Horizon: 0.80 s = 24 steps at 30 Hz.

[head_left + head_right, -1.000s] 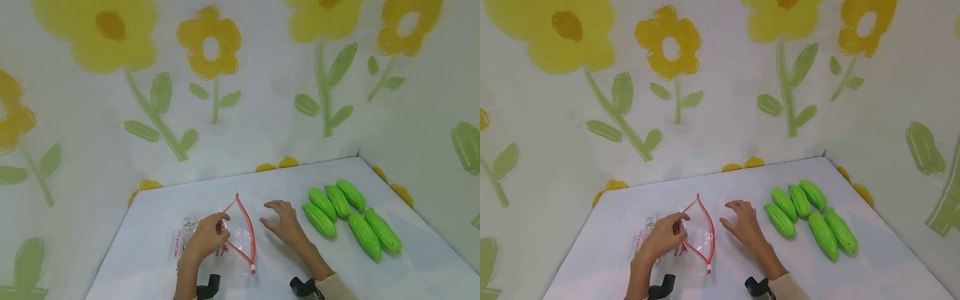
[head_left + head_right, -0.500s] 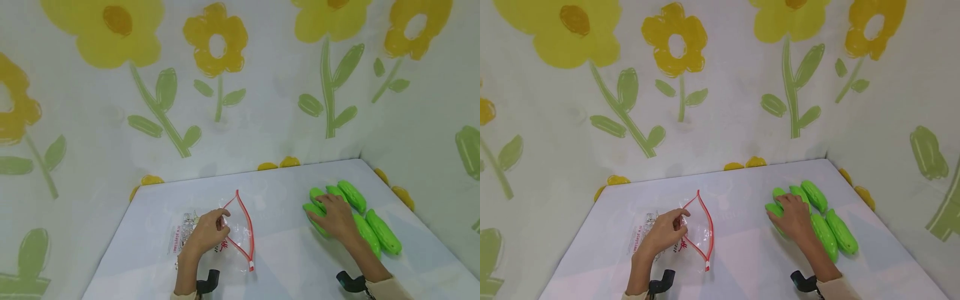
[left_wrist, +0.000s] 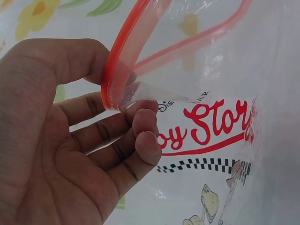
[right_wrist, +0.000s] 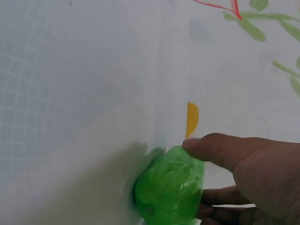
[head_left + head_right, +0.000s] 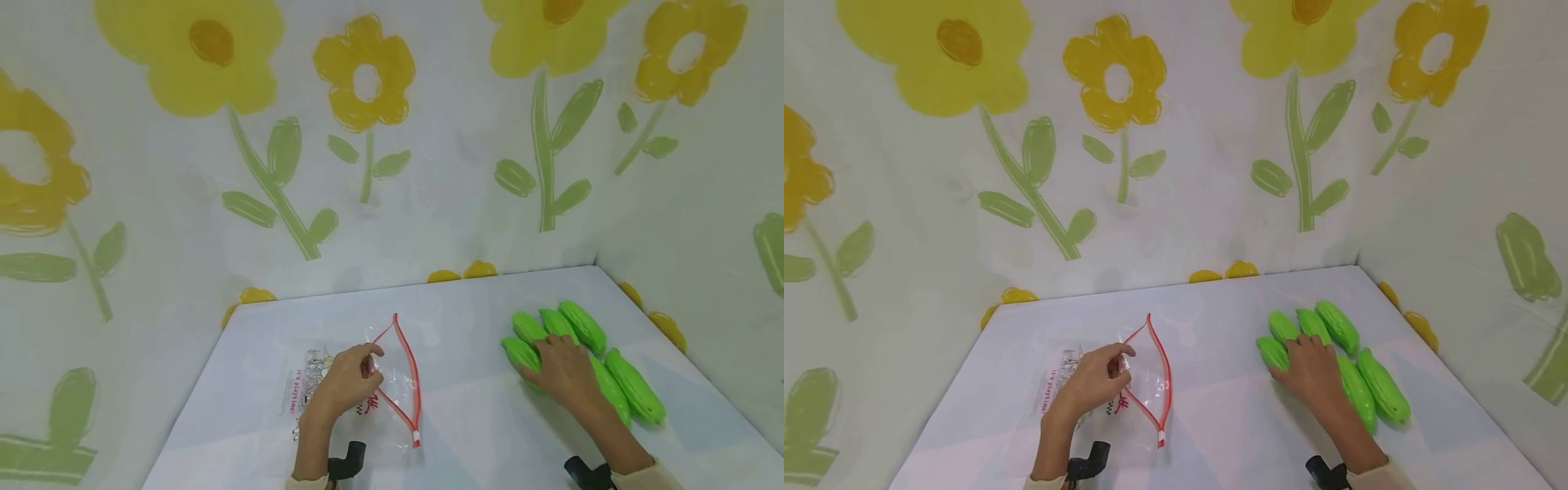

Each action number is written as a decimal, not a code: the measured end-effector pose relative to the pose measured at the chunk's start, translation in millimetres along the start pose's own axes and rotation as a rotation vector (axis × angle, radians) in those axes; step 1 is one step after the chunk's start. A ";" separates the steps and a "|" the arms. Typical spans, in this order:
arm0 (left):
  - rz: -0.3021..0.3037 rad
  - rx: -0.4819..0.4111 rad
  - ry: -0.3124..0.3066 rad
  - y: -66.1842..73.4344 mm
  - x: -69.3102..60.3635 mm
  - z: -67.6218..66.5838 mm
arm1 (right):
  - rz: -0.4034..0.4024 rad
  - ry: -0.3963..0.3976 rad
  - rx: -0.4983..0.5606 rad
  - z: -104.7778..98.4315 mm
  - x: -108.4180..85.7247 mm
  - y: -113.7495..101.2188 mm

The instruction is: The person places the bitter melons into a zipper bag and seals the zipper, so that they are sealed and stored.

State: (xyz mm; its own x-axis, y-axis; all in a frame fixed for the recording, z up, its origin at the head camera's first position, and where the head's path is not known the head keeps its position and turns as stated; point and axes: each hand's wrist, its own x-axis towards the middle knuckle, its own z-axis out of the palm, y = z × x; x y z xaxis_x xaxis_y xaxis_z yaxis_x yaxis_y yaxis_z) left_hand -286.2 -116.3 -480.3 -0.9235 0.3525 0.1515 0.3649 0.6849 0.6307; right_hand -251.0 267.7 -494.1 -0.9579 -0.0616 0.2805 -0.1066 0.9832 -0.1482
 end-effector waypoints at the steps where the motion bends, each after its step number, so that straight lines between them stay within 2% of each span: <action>1: 0.000 0.000 0.001 -0.1 0.0 0.4 | 0.001 -0.001 -0.013 0.0 -0.9 0.2; 5: -0.002 0.006 0.007 -0.6 -0.1 0.7 | 0.010 -0.019 -0.026 -1.2 -2.8 0.8; 10: 0.002 0.007 0.007 -1.3 -1.3 0.1 | 0.012 -0.004 0.031 -4.1 -2.9 0.0; 13: 0.003 0.009 0.008 -1.1 -1.6 -0.2 | 0.021 -0.003 0.117 -6.2 -2.3 -1.8; 16: -0.006 0.010 0.006 -0.8 -1.5 -0.2 | 0.037 -0.024 0.256 -7.3 -1.0 -4.8; 19: -0.004 0.012 0.002 -1.2 -1.0 -0.1 | 0.065 -0.070 0.383 -8.8 0.8 -9.0; 24: -0.002 0.015 -0.001 -1.9 -0.7 -0.8 | 0.114 -0.168 0.481 -12.4 4.1 -20.2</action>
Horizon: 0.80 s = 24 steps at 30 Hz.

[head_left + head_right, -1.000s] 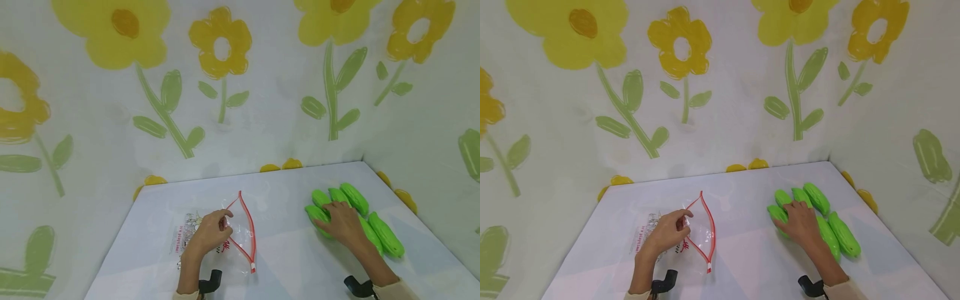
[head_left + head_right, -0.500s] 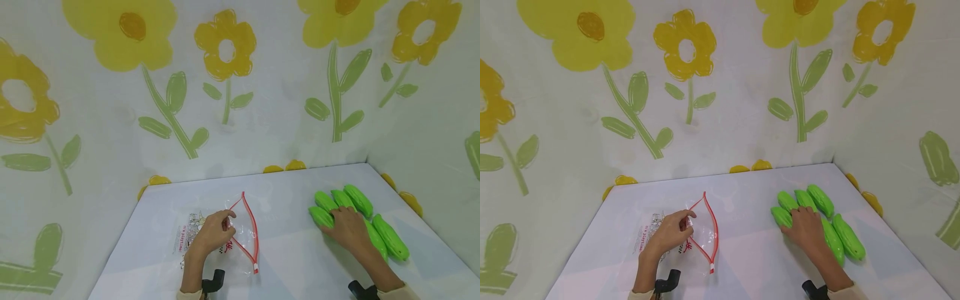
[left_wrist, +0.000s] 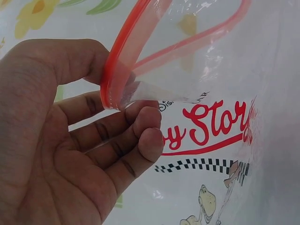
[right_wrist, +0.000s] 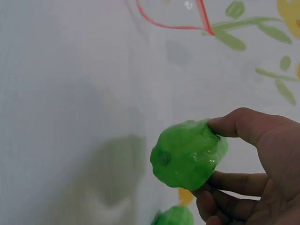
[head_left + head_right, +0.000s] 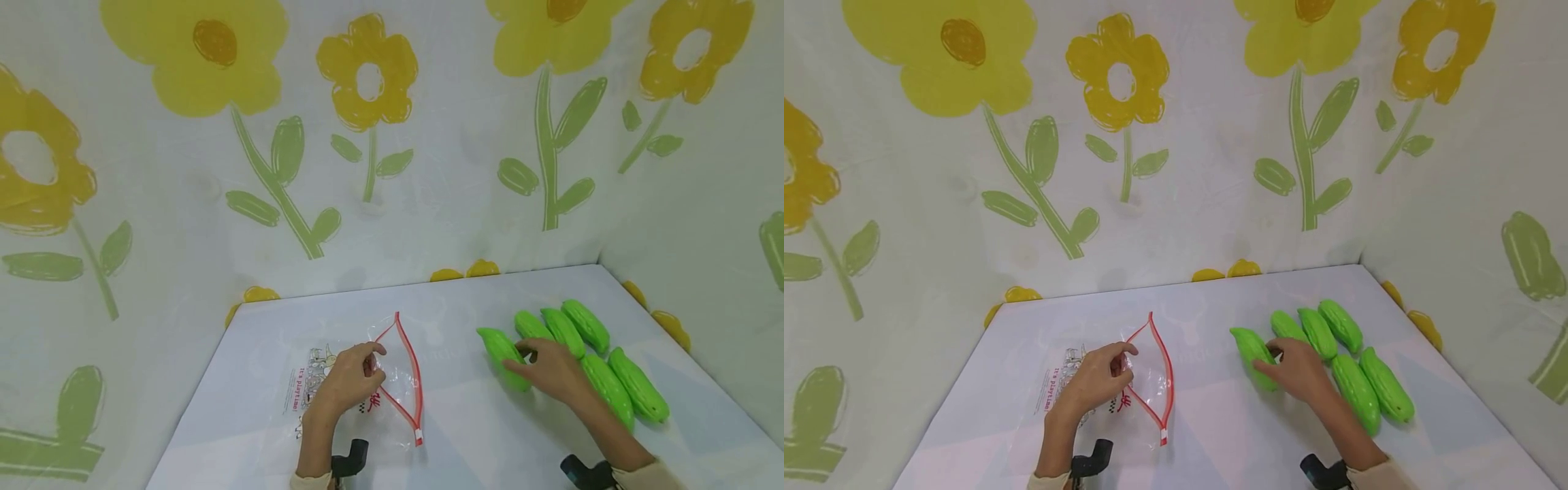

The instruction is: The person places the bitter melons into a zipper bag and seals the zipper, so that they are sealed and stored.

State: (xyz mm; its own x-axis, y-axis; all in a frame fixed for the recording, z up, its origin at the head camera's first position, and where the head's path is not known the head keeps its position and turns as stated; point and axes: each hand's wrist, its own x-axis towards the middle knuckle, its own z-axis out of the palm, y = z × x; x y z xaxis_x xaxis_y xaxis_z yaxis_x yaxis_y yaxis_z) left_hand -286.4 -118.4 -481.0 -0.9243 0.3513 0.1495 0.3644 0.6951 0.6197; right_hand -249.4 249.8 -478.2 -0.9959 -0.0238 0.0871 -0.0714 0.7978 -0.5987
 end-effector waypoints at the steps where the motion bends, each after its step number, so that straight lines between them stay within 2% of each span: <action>1: 0.001 0.000 0.000 -0.1 0.0 -0.1 | 0.011 -0.014 0.019 1.0 0.1 -2.8; 17: 0.027 -0.010 0.026 -1.6 -0.3 2.9 | 0.083 -0.150 0.273 33.9 12.2 -48.7; 24: 0.018 -0.021 0.034 -2.1 0.5 3.8 | 0.142 -0.163 0.320 50.5 16.5 -70.0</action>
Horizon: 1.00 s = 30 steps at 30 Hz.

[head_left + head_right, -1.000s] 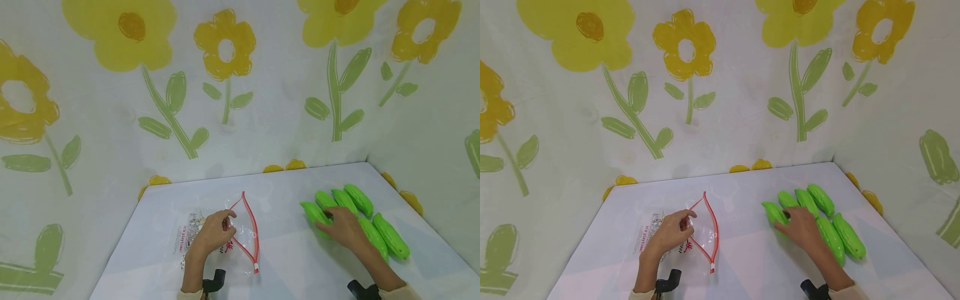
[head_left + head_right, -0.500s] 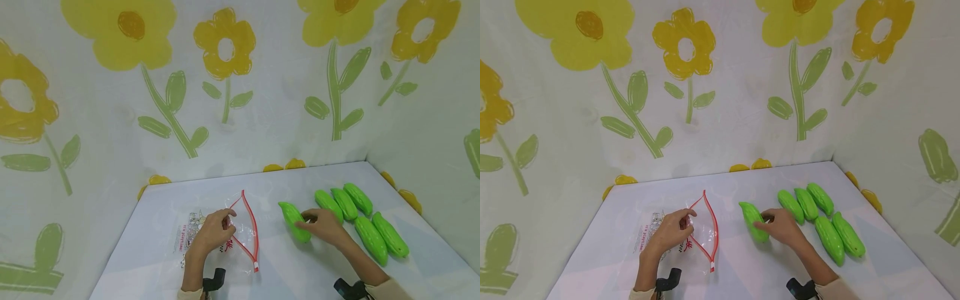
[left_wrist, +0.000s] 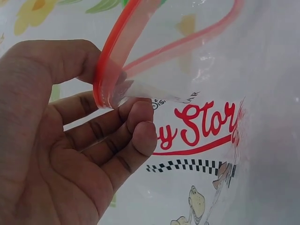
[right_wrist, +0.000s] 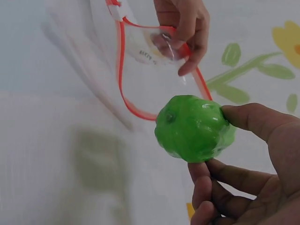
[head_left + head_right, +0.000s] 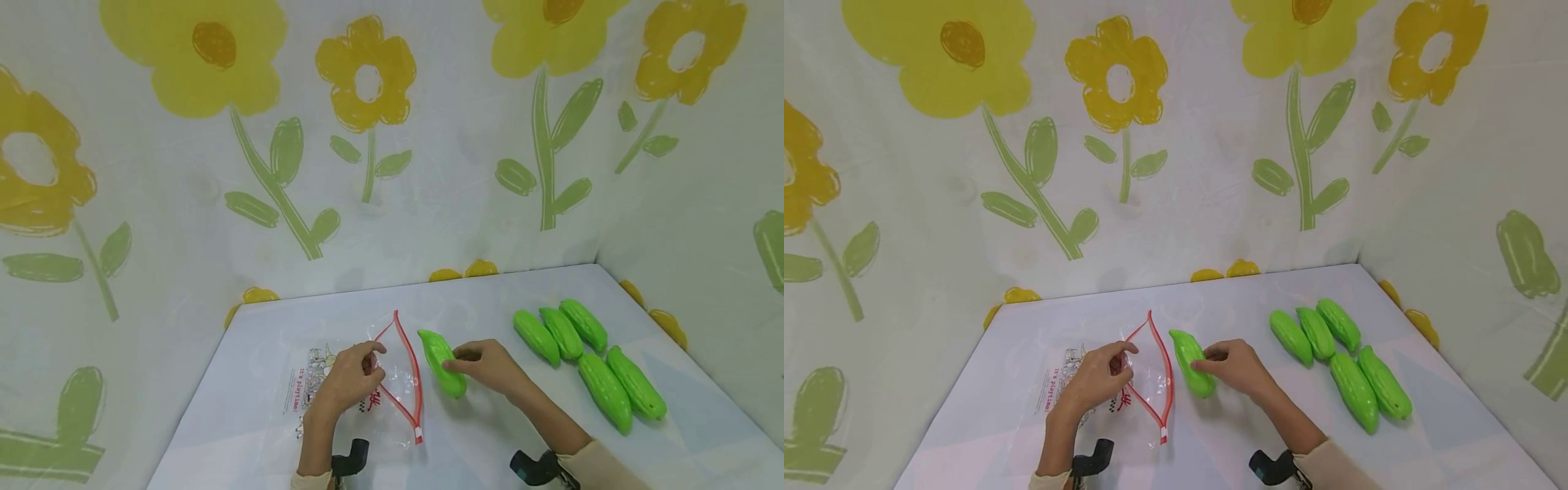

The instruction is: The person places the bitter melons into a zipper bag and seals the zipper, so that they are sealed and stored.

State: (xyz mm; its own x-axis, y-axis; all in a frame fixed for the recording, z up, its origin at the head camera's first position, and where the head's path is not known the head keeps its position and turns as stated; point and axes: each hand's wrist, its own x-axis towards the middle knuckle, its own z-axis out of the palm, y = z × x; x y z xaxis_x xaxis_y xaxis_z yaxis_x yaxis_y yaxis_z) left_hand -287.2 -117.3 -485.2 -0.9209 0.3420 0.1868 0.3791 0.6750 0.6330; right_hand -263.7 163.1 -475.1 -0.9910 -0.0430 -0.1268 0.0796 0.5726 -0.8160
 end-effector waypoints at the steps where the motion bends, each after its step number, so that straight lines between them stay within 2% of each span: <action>1: -0.003 -0.005 0.002 -0.2 0.0 0.4 | 0.006 0.000 0.008 3.0 0.4 -1.6; 6: 0.012 -0.008 0.014 -1.3 1.0 2.1 | 0.000 -0.011 0.034 16.2 2.3 -10.4; 12: 0.016 0.000 0.018 -1.5 2.4 0.5 | -0.069 -0.052 0.060 30.5 5.8 -26.1; 15: 0.014 -0.006 0.019 -1.1 2.3 0.2 | -0.078 -0.050 0.057 37.5 7.6 -31.7; 22: 0.021 -0.020 0.020 -2.3 0.9 0.9 | -0.042 -0.023 0.051 50.0 11.7 -31.5; 30: 0.028 -0.025 0.012 -3.0 1.9 -1.8 | -0.056 -0.008 0.039 64.8 15.7 -30.6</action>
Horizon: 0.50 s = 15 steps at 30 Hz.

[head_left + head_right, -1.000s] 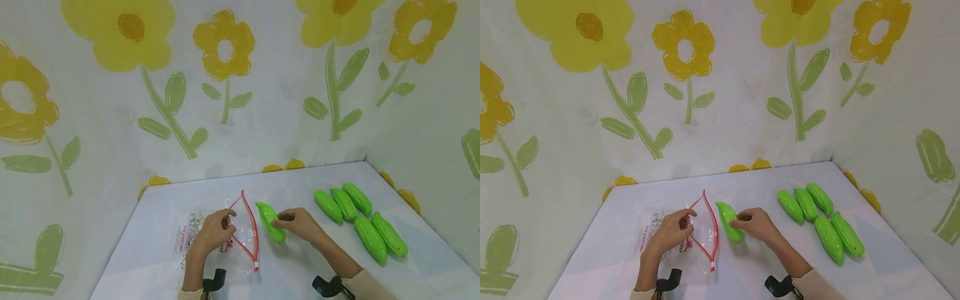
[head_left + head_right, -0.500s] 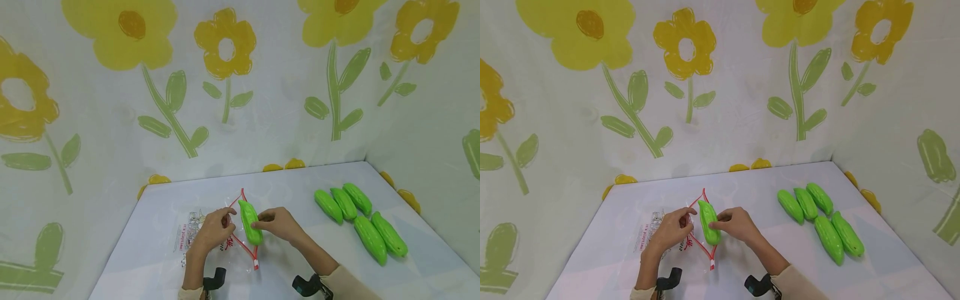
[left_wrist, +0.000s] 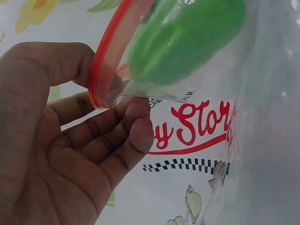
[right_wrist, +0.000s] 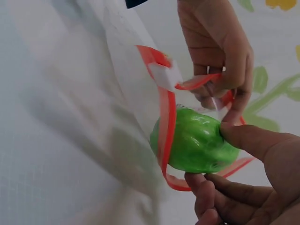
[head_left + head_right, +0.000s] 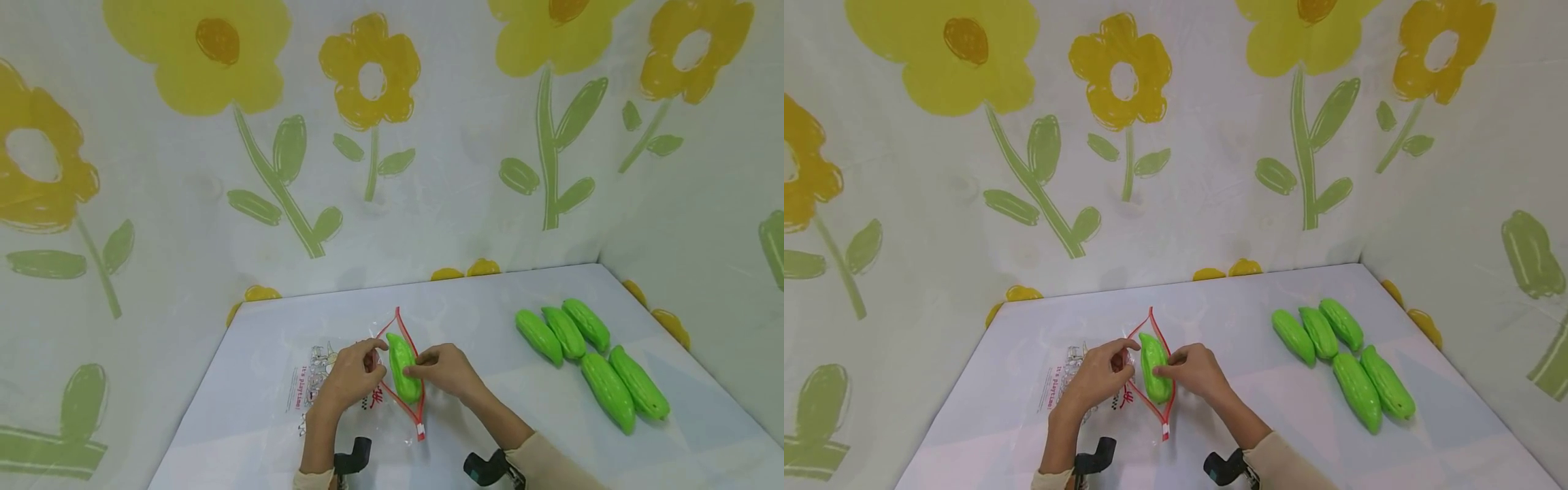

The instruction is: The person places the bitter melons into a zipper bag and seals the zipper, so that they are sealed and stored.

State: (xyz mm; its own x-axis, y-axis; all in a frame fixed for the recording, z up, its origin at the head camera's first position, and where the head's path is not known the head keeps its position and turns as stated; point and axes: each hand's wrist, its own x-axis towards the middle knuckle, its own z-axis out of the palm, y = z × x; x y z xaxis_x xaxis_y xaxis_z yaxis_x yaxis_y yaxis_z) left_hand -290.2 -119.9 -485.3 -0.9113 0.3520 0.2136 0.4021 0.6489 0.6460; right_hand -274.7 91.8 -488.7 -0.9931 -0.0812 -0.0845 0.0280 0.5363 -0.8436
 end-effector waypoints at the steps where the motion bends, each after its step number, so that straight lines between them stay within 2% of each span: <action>1: -0.001 0.002 -0.002 -0.1 0.0 -0.2 | -0.006 -0.002 -0.004 2.4 0.3 0.0; 8: -0.014 0.008 -0.005 -0.8 -0.5 -0.2 | -0.060 -0.019 -0.031 14.0 0.7 1.4; 15: -0.017 0.014 -0.008 -1.9 -0.2 0.7 | -0.123 -0.019 -0.044 1.7 -0.1 7.0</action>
State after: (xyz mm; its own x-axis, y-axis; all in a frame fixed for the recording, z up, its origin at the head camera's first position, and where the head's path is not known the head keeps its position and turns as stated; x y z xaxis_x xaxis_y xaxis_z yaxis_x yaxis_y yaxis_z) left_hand -290.7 -120.7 -487.1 -0.9173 0.3462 0.1968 0.3878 0.6641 0.6391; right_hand -274.3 94.1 -495.4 -0.9864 -0.1641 0.0077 -0.0992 0.5575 -0.8242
